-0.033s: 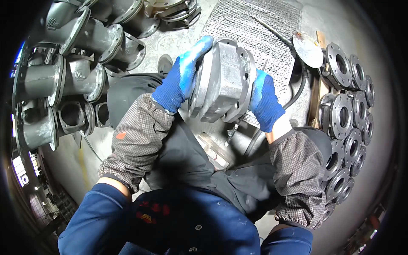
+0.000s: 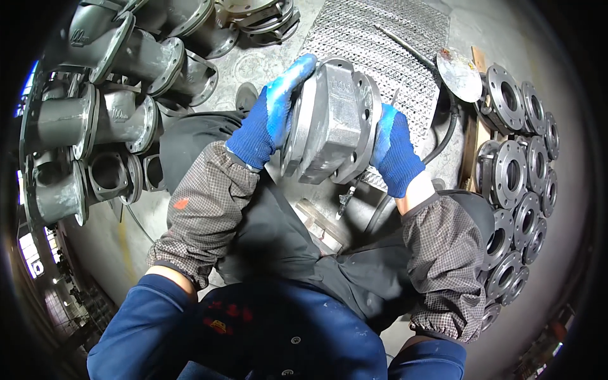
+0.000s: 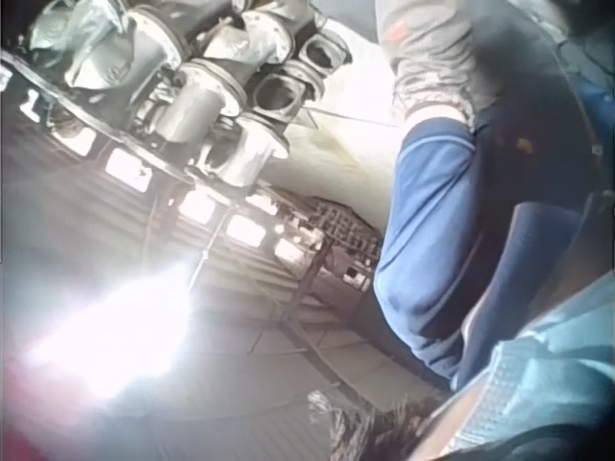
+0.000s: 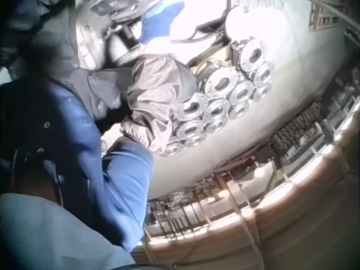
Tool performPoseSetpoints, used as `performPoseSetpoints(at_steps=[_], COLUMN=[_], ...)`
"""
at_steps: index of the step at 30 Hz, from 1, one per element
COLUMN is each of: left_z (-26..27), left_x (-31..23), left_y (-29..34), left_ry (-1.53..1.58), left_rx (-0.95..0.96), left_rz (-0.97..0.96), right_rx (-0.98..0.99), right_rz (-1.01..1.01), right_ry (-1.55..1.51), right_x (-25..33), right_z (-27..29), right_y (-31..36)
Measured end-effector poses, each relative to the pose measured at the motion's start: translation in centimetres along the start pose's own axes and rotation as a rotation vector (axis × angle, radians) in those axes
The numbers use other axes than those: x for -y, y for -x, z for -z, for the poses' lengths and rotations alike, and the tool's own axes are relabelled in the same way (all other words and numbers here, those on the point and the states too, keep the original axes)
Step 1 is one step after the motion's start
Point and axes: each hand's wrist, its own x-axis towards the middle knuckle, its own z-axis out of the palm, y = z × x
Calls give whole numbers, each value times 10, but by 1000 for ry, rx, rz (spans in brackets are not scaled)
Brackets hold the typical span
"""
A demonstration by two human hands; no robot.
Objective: The person handles various metal flange and pipe components, using a hand file to smooth the inner and outer surfaces of the workpieces before placing them back on the floor or a pallet.
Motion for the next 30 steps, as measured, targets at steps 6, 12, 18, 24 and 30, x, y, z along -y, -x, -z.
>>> performPoseSetpoints(at_steps=[6, 12, 18, 24, 30], left_z=[12, 6, 35, 29, 2], left_x=[7, -8, -23, -23, -25], left_y=[-23, -11, -11, -15, -8], left_ry=[-8, -306, -901, -493, -338], left_rx=[-17, 6, 90, -17, -76], left_rz=[-129, -307, -504, -282, -112], right_rx=[146, 201, 77, 84, -421], right_rz=[500, 445, 261, 183, 559], right_ry=[704, 172, 583, 725, 1537], right_x=[3, -5, 19, 34, 83], right_z=[6, -1, -32, -23, 120], right_y=[-6, -20, -5, -25, -160])
